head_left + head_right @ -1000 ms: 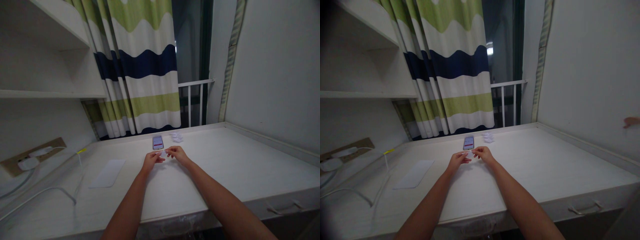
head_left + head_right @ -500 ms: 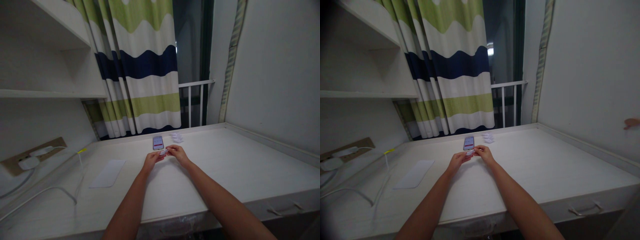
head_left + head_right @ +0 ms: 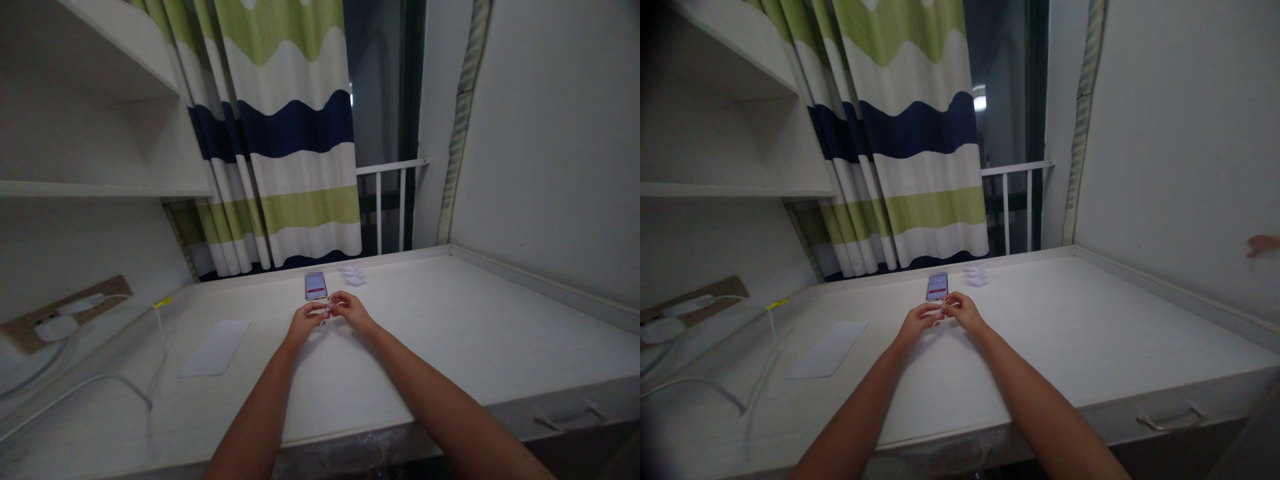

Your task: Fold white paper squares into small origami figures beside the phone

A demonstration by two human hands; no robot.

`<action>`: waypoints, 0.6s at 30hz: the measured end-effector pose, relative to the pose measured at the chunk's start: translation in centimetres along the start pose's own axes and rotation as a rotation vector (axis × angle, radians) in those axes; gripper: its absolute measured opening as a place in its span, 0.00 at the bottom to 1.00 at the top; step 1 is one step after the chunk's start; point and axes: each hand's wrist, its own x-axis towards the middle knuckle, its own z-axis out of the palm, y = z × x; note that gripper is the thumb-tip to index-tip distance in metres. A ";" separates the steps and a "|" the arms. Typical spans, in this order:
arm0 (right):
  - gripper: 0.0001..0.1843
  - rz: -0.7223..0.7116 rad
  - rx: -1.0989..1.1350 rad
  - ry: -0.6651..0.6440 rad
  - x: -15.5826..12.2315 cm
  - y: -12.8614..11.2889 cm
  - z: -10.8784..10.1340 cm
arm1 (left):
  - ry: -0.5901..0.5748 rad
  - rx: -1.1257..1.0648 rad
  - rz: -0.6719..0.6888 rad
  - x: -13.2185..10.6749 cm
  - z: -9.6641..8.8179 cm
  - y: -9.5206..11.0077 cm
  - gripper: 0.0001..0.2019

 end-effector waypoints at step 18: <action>0.17 -0.033 -0.078 -0.065 0.2 1.0 -0.3 | 0.068 -0.053 -0.001 -0.1 0.0 0.1 0.18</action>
